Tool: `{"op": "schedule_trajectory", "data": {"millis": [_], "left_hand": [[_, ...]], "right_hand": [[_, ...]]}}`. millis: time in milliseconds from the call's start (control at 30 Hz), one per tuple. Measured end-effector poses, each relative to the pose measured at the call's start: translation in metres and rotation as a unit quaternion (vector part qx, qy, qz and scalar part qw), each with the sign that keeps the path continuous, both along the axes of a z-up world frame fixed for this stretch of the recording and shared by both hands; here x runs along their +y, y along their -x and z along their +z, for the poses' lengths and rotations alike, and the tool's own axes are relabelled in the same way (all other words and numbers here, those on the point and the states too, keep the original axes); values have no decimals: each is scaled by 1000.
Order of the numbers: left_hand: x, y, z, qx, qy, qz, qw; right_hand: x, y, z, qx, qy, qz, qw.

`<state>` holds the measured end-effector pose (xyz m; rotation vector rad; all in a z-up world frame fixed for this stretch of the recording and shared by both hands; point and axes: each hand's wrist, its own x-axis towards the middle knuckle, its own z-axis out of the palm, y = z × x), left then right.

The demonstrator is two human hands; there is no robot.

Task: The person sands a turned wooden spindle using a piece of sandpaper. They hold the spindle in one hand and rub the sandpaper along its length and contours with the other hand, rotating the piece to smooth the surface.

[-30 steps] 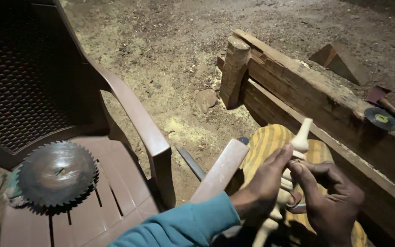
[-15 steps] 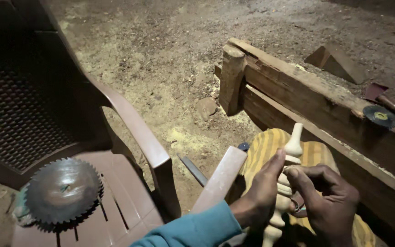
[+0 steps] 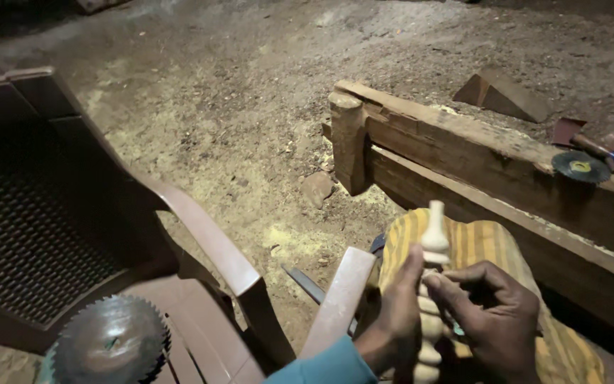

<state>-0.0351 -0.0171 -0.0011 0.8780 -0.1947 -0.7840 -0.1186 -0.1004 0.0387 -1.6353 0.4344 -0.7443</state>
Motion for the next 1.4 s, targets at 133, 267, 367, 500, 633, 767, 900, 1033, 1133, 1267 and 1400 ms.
{"op": "schedule_trajectory", "data": {"millis": [133,267,367,500,633,767,900,1033,1133,1267,1400], "left_hand": [[10,-2,13,-29,14,-31,999],[6,1,12,15,55,-31,998],[4,-3,5,22,87,-46,995],[6,-6,-3,54,46,-48,996],[0,-12,-11,-59,59,-26,996],[7,-13,-2,23,37,-35,998],[6,0,8,24,32,-70,997],[18,-14,8,-41,77,-115,989],[22,-21,9,-52,118,-137,982],[24,-15,16,7,110,-139,984],[25,-12,24,-48,58,-107,991]], "right_hand": [[-2,5,-4,3,-24,18,1000],[-3,4,-1,41,-16,8,999],[-5,6,-4,23,-43,33,998],[-3,0,-8,12,-63,46,997],[-11,6,-10,23,-53,48,997],[-13,0,-17,-18,-6,71,997],[-19,3,-18,3,-57,37,998],[-35,8,-8,-66,12,0,998],[-45,6,-9,-48,-32,-41,997],[-51,5,-19,-78,-168,-22,982],[-52,1,-20,-74,-221,-20,972]]}}
